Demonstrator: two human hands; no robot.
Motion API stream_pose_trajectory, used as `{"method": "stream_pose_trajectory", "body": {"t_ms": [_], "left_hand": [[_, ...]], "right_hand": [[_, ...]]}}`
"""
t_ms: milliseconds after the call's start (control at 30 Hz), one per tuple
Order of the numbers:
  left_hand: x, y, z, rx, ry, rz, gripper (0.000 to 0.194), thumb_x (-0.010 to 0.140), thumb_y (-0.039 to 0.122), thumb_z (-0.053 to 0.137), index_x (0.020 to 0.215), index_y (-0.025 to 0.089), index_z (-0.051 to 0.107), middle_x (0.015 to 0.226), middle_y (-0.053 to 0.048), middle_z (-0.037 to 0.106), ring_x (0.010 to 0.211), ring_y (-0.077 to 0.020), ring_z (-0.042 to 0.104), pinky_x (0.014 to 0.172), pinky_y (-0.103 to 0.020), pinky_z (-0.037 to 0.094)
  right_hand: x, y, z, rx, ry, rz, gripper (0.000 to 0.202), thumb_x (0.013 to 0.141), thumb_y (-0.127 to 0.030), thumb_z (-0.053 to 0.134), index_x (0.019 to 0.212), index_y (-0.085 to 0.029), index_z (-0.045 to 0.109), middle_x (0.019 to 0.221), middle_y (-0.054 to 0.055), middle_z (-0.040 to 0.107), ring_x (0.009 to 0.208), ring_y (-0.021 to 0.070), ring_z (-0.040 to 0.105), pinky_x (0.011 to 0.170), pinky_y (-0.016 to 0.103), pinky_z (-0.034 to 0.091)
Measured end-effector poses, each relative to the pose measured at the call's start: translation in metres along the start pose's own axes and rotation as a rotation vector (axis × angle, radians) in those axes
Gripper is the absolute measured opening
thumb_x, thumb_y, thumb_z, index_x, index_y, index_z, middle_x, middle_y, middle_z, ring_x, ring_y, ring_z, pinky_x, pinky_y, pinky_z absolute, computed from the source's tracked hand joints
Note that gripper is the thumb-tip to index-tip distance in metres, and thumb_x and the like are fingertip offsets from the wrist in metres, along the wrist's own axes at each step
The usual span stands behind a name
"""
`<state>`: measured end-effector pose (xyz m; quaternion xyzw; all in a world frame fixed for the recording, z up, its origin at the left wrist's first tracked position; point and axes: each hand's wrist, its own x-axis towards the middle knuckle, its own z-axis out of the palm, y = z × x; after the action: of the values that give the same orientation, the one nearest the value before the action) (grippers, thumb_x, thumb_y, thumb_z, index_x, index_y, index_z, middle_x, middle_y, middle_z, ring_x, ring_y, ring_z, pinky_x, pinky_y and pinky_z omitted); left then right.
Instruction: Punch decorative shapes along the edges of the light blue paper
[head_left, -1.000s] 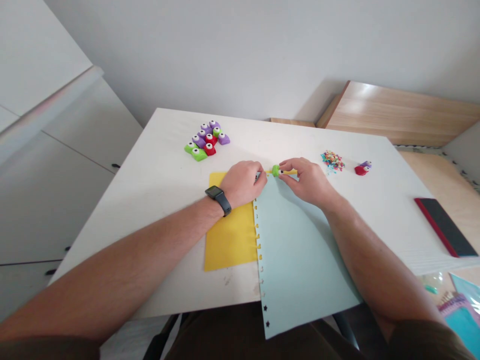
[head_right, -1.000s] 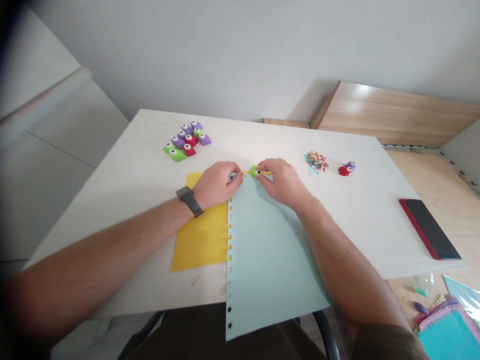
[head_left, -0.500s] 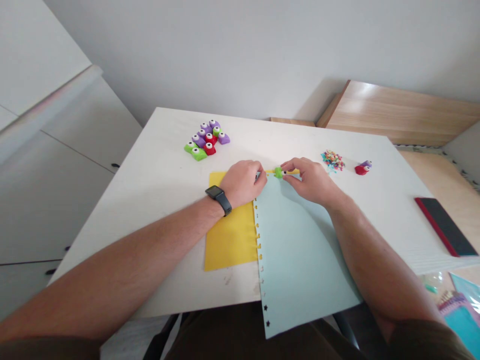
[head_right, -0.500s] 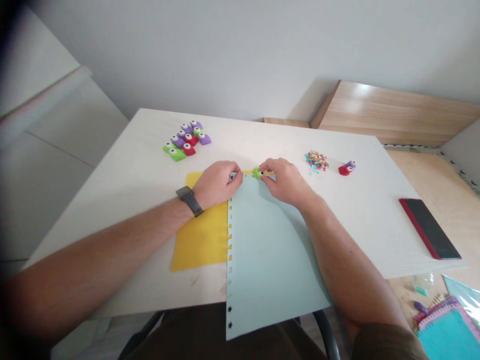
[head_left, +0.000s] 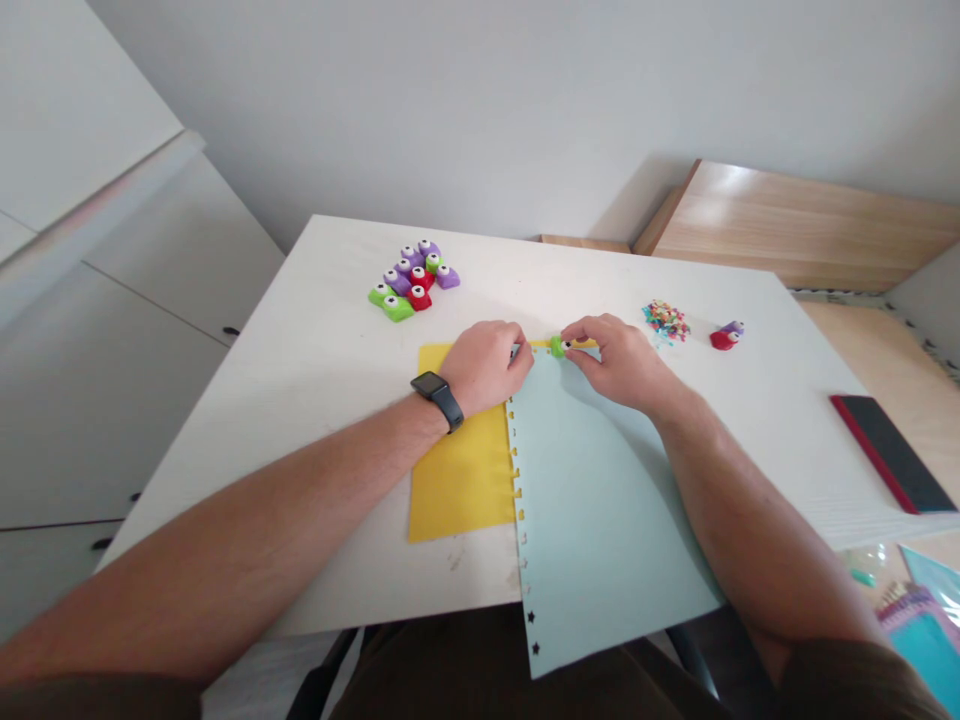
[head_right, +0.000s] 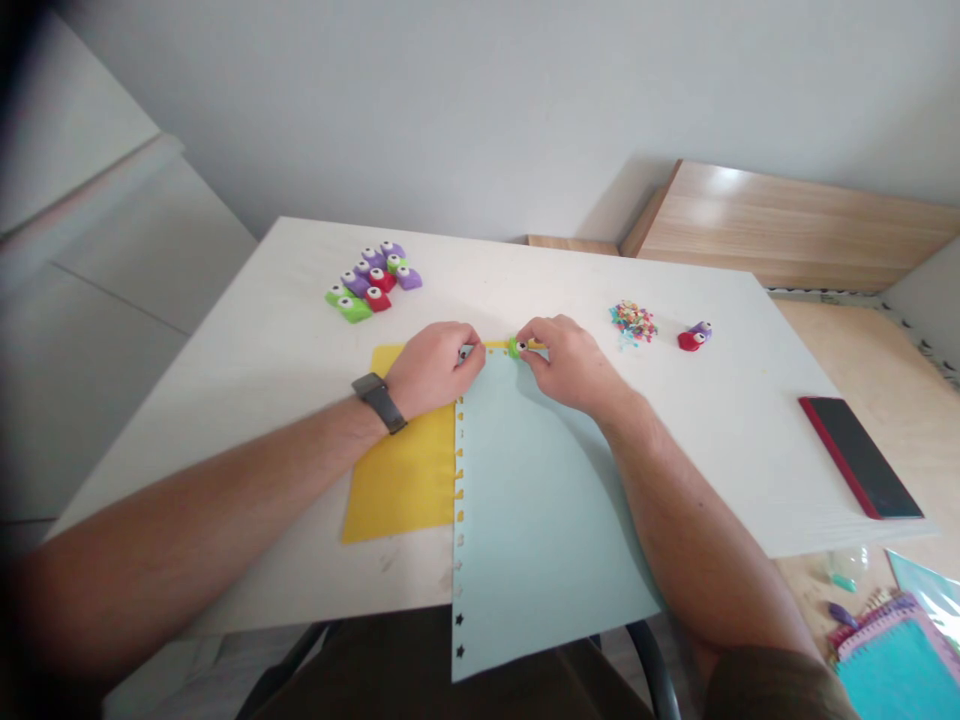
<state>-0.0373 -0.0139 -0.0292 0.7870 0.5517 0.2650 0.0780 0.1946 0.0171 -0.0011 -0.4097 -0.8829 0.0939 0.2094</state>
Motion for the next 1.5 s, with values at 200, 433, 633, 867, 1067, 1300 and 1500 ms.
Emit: {"method": "stream_pose_trajectory", "body": {"t_ms": [200, 433, 633, 867, 1067, 1300, 1500], "left_hand": [[0.0000, -0.0004, 0.0007, 0.001, 0.002, 0.010, 0.019, 0.096, 0.025, 0.052, 0.084, 0.018, 0.065, 0.088, -0.009, 0.073, 0.083, -0.0243, 0.066, 0.073, -0.038, 0.047], [0.0001, -0.0003, 0.0002, 0.006, -0.008, 0.008, 0.019, 0.096, 0.025, 0.052, 0.086, 0.018, 0.067, 0.090, -0.010, 0.074, 0.086, -0.0253, 0.067, 0.078, -0.039, 0.049], [-0.0005, -0.0017, 0.0015, 0.009, 0.003, 0.011, 0.018, 0.095, 0.025, 0.052, 0.085, 0.019, 0.065, 0.089, -0.009, 0.073, 0.086, -0.0251, 0.067, 0.077, -0.039, 0.049], [-0.0006, -0.0022, 0.0015, 0.004, 0.016, 0.023, 0.017, 0.095, 0.025, 0.052, 0.084, 0.019, 0.064, 0.089, -0.009, 0.073, 0.084, -0.0246, 0.066, 0.076, -0.038, 0.048], [-0.0007, -0.0006, -0.0005, 0.006, -0.007, 0.003, 0.018, 0.095, 0.025, 0.052, 0.085, 0.019, 0.065, 0.089, -0.010, 0.073, 0.086, -0.0255, 0.067, 0.077, -0.039, 0.049], [-0.0006, -0.0004, -0.0009, 0.008, -0.017, 0.000, 0.019, 0.096, 0.026, 0.052, 0.087, 0.018, 0.066, 0.092, -0.010, 0.074, 0.088, -0.0260, 0.067, 0.081, -0.040, 0.050], [-0.0011, -0.0006, -0.0005, 0.028, -0.017, -0.002, 0.017, 0.096, 0.026, 0.052, 0.088, 0.018, 0.066, 0.092, -0.011, 0.073, 0.089, -0.0264, 0.067, 0.082, -0.040, 0.050]], "right_hand": [[-0.0001, -0.0008, 0.0004, 0.023, 0.006, 0.019, 0.015, 0.091, -0.020, 0.066, 0.105, -0.021, 0.071, 0.097, 0.007, 0.074, 0.094, 0.0245, 0.068, 0.086, 0.037, 0.050], [-0.0004, -0.0004, 0.0030, 0.044, 0.001, 0.022, 0.015, 0.092, -0.022, 0.065, 0.106, -0.022, 0.071, 0.097, 0.007, 0.074, 0.093, 0.0242, 0.068, 0.086, 0.037, 0.050], [-0.0003, -0.0016, 0.0021, 0.035, -0.012, 0.029, 0.017, 0.092, -0.023, 0.064, 0.107, -0.021, 0.070, 0.099, 0.008, 0.074, 0.095, 0.0255, 0.068, 0.088, 0.039, 0.051], [-0.0006, -0.0032, 0.0018, 0.054, -0.030, 0.037, 0.019, 0.091, -0.025, 0.066, 0.109, -0.022, 0.069, 0.102, 0.008, 0.075, 0.097, 0.0253, 0.068, 0.090, 0.039, 0.051], [-0.0011, -0.0026, 0.0012, 0.038, -0.045, 0.031, 0.019, 0.091, -0.025, 0.065, 0.110, -0.023, 0.067, 0.103, 0.008, 0.074, 0.098, 0.0261, 0.068, 0.090, 0.040, 0.052], [-0.0009, -0.0012, 0.0025, 0.026, -0.030, -0.007, 0.020, 0.092, -0.025, 0.065, 0.111, -0.023, 0.070, 0.104, 0.008, 0.075, 0.101, 0.0270, 0.067, 0.092, 0.041, 0.051], [-0.0009, -0.0005, 0.0024, 0.026, 0.020, -0.035, 0.020, 0.091, -0.025, 0.066, 0.110, -0.022, 0.074, 0.108, 0.008, 0.078, 0.104, 0.0272, 0.068, 0.096, 0.042, 0.052]]}}
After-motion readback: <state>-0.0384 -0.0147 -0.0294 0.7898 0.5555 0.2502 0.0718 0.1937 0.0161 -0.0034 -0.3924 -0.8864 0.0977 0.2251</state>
